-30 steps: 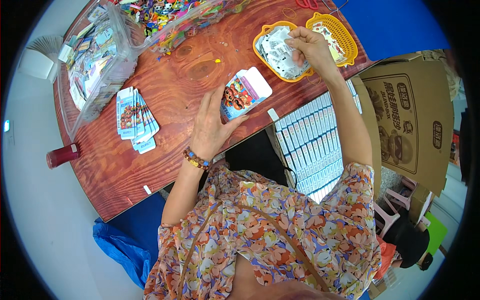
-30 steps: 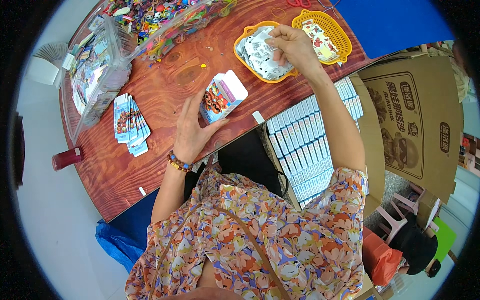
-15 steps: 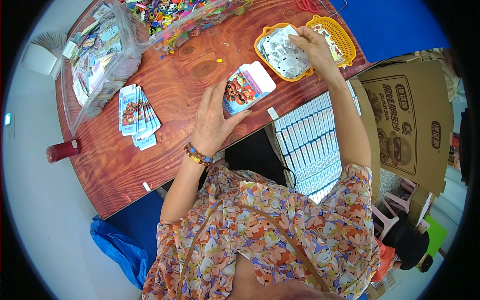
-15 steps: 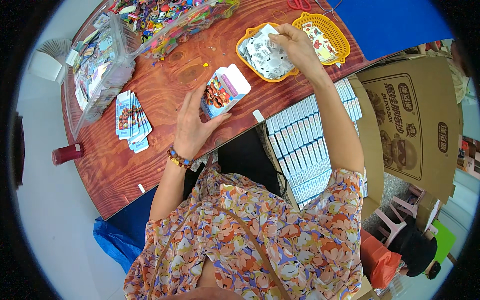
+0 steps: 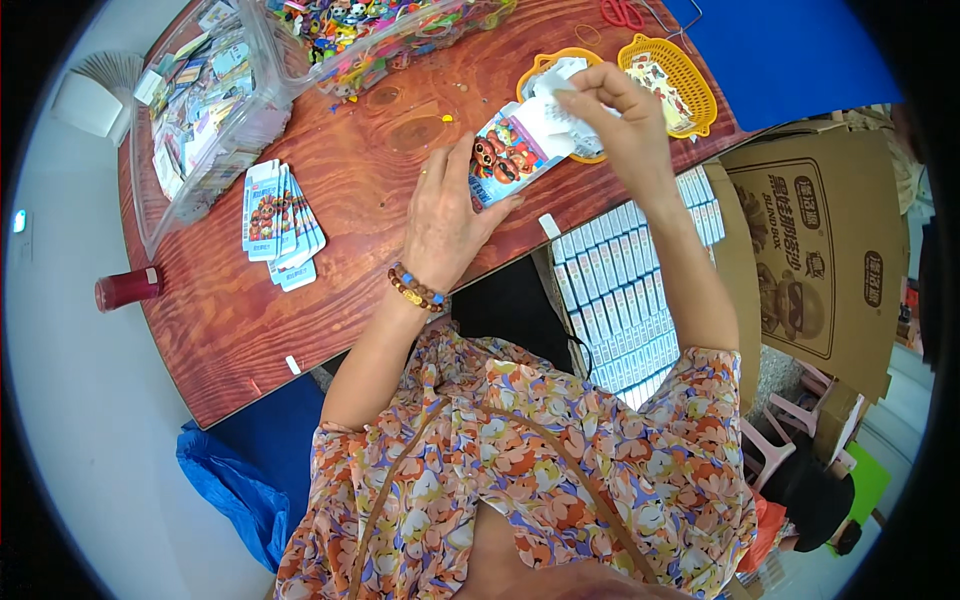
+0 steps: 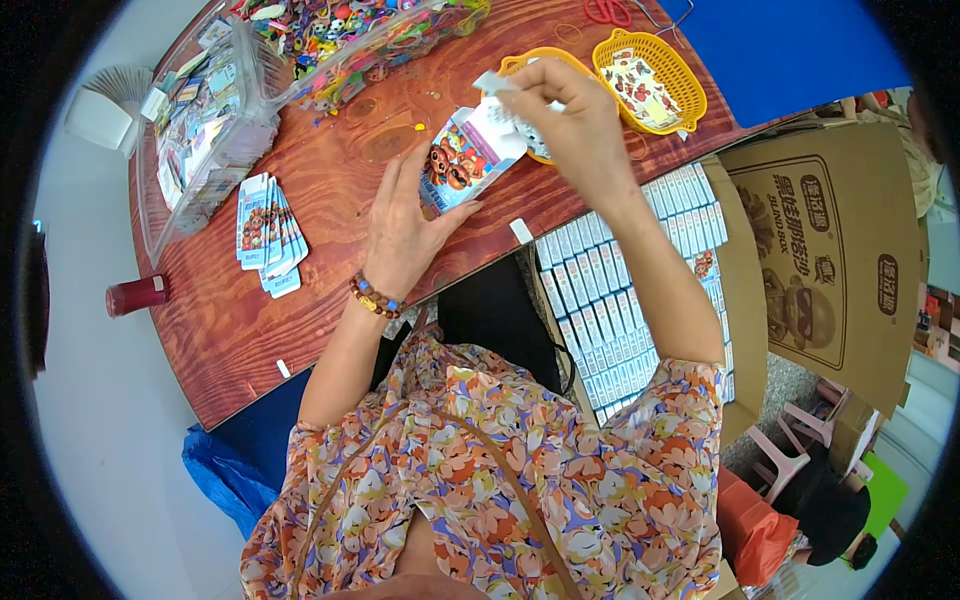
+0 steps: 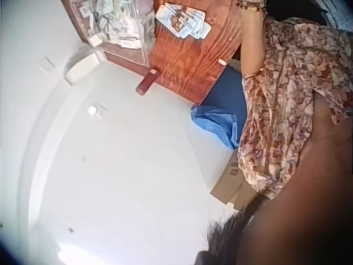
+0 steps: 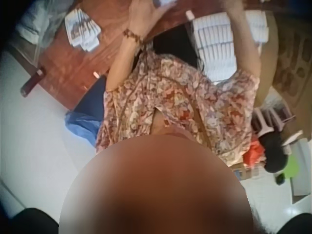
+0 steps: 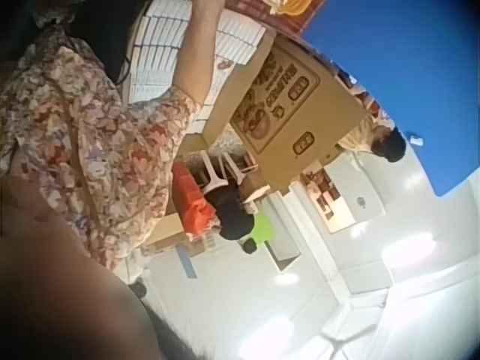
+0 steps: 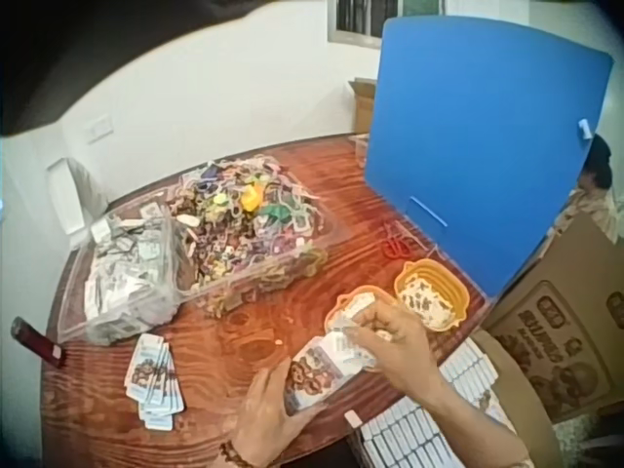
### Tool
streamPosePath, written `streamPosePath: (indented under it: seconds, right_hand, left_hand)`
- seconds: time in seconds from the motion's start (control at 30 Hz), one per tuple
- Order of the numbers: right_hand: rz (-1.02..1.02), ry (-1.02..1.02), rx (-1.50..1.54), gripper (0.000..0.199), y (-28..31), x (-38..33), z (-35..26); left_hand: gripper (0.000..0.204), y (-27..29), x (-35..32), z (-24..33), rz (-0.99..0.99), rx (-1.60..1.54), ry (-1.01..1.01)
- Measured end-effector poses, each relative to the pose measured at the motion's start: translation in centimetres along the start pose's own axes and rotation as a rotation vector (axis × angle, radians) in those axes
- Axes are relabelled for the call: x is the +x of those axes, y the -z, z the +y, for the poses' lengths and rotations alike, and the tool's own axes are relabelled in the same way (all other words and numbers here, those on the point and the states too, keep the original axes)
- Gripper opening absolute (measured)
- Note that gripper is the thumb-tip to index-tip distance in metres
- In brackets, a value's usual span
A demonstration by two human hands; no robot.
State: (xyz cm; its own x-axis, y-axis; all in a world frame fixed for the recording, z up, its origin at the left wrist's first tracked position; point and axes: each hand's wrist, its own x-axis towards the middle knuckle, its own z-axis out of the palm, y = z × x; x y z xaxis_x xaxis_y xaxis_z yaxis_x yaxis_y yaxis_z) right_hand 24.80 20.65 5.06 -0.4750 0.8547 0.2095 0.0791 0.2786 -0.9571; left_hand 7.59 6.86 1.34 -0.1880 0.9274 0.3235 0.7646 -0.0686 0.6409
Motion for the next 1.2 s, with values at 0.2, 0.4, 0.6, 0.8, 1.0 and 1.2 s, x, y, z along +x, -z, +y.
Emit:
streamPosePath:
  seconds: [0.2, 0.4, 0.6, 0.8, 1.0, 1.2]
  right_hand:
    - [-0.003, 0.194, -0.33, 0.012, -1.2, -1.0, -0.8]
    - [0.024, 0.156, -0.146, 0.014, -1.6, -1.0, 0.2]
    - [-0.107, 0.175, -0.392, 0.012, -2.0, -1.5, 1.7]
    - [-0.125, -0.014, -0.09, 0.015, -2.0, -1.1, 1.4]
    - [-0.127, 0.114, -0.306, 0.017, -1.1, -1.5, 0.2]
    - [0.088, 0.139, -0.249, 0.018, 2.8, -0.6, 1.4]
  left_hand:
    - [0.079, 0.0, -0.1, 0.3, 0.035, -0.041, 0.038]
    - [0.079, -0.5, -0.2, -0.1, 0.077, -0.078, 0.022]
    - [0.079, -1.0, -0.5, -0.5, 0.064, -0.141, 0.043]
    - [0.08, -1.1, -0.6, -0.7, 0.075, -0.137, 0.032]
    - [0.082, -1.5, -0.6, -0.9, 0.072, -0.129, -0.006]
    - [0.085, -0.4, -1.0, -1.7, 0.102, -0.045, 0.095]
